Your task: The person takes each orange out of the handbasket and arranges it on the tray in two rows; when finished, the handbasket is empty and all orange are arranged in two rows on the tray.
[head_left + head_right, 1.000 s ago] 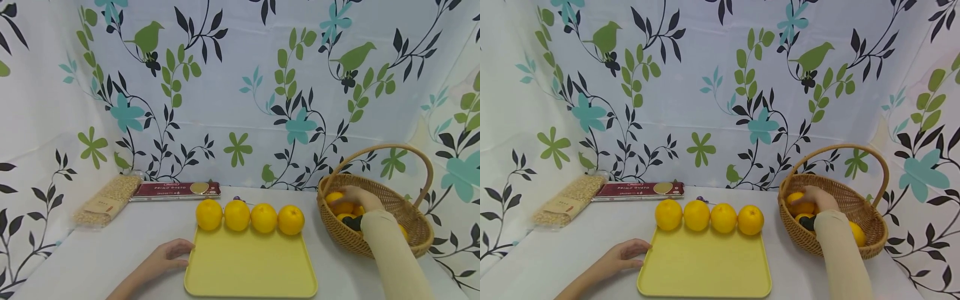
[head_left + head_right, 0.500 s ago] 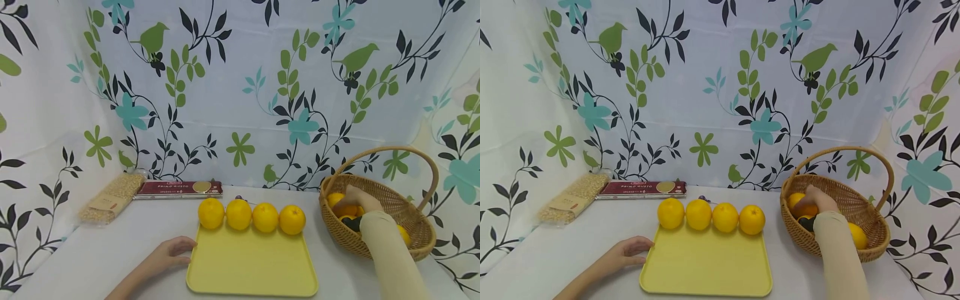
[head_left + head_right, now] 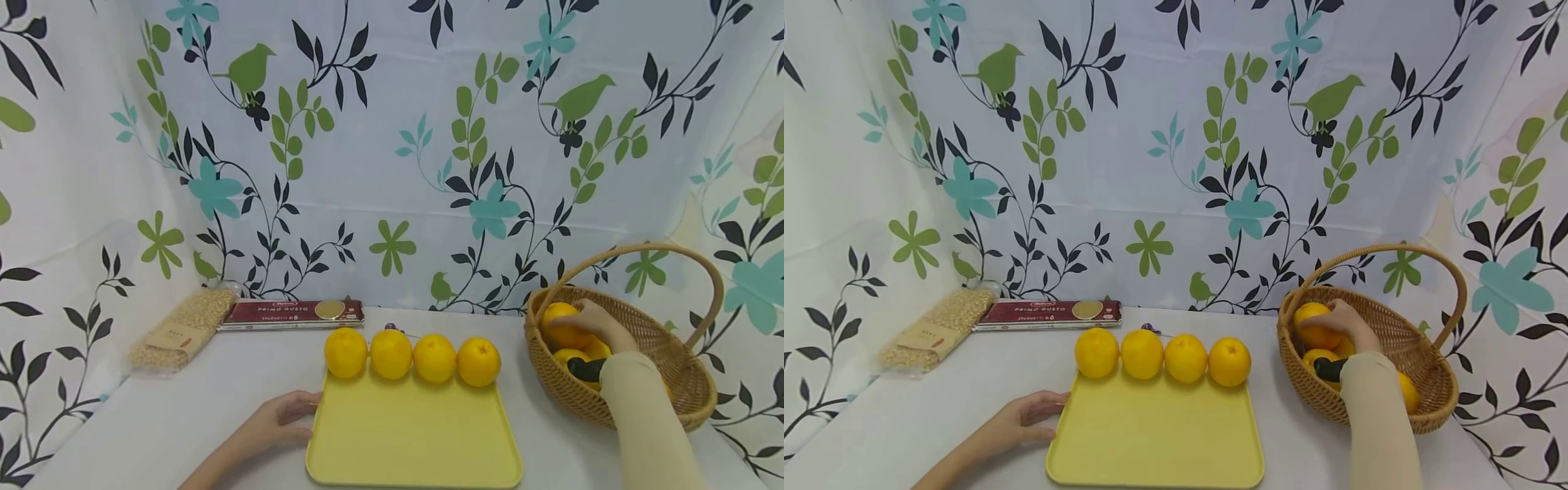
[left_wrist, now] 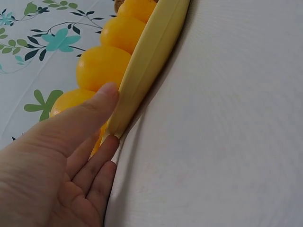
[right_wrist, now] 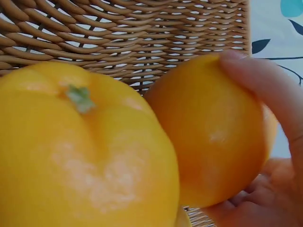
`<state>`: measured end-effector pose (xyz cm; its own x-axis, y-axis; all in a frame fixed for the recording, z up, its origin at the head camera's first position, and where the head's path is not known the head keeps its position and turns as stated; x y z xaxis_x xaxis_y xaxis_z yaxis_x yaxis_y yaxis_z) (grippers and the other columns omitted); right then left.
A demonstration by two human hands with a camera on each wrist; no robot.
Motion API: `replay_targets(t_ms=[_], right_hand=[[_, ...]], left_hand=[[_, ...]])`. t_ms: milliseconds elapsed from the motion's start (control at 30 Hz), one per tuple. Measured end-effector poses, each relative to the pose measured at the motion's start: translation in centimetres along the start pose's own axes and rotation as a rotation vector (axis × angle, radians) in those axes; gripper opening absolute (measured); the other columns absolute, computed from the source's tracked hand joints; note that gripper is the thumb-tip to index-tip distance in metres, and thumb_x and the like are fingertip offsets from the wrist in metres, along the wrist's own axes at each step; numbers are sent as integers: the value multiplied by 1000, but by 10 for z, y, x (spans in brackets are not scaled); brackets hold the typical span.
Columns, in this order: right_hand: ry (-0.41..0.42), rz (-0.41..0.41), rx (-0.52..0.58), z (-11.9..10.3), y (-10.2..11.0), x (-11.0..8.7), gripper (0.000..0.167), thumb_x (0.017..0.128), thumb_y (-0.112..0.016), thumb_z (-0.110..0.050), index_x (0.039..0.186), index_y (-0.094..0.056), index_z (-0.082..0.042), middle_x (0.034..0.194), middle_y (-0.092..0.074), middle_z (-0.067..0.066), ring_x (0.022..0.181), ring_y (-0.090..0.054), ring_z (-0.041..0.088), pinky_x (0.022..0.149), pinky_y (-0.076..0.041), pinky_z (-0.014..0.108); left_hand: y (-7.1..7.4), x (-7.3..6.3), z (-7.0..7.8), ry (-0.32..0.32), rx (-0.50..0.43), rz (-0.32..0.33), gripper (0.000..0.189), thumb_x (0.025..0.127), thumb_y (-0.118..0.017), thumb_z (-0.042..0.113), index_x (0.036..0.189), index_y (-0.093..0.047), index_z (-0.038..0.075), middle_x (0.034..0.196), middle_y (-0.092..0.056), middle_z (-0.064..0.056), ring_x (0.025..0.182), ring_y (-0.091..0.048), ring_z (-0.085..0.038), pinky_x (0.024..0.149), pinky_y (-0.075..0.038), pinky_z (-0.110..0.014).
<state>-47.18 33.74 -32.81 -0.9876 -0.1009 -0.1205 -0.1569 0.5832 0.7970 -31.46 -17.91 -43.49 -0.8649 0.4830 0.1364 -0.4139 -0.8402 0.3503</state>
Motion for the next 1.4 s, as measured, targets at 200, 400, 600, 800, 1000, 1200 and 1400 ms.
replay_targets(t_ms=[200,400,600,800,1000,1200,1400], right_hand=[[43,22,85,-9,2,0,77,80,-59,-50,127,-37,8,112,-49,24,98,-45,34,85,-42,48],[45,-55,147,-12,5,-6,81,82,-58,-44,133,-24,9,121,-39,29,105,-40,40,89,-38,52],[58,-139,313,-17,7,-17,79,85,-59,-35,136,-17,7,127,-32,26,112,-35,38,97,-32,52],[140,-104,302,-29,18,-31,67,86,-58,-31,131,-26,6,119,-42,22,101,-45,30,90,-40,46],[169,-1,175,-35,29,-54,73,86,-56,-39,136,-23,4,125,-40,26,105,-44,35,89,-41,49],[209,80,170,-46,32,-81,69,88,-54,-38,134,-28,5,122,-44,28,104,-45,36,86,-40,53],[237,146,170,-60,33,-108,66,89,-54,-34,135,-27,5,123,-43,30,105,-43,38,85,-40,54]], left_hand=[[2,-3,2,-1,44,-27,51,75,-72,17,119,-51,0,124,-51,-14,112,-48,-13,94,-39,-25],[2,-4,1,-10,34,-24,44,74,-72,16,113,-56,3,118,-56,-10,107,-51,-9,92,-41,-24],[2,-5,2,11,35,-26,46,74,-73,17,113,-55,3,117,-56,-10,108,-50,-11,92,-41,-23],[1,-4,1,33,50,-27,48,72,-74,19,114,-55,4,117,-56,-9,110,-49,-11,93,-40,-24],[-1,-3,2,37,20,-31,50,72,-75,17,116,-54,3,119,-55,-11,111,-48,-9,94,-39,-22],[0,-6,5,40,21,-50,53,73,-74,16,119,-52,2,123,-52,-12,114,-46,-14,95,-38,-23],[-2,-4,3,57,32,-84,54,73,-74,18,121,-51,6,126,-50,-9,115,-44,-11,96,-36,-23]])
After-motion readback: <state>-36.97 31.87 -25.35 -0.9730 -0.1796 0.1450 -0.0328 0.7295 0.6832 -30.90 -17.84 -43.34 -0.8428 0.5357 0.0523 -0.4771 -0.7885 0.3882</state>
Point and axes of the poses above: each hand's wrist, its own x-axis towards the middle knuckle, its own y-axis out of the back of the hand, z = x × y, the point moved 8 cm from there along x, towards the middle knuckle
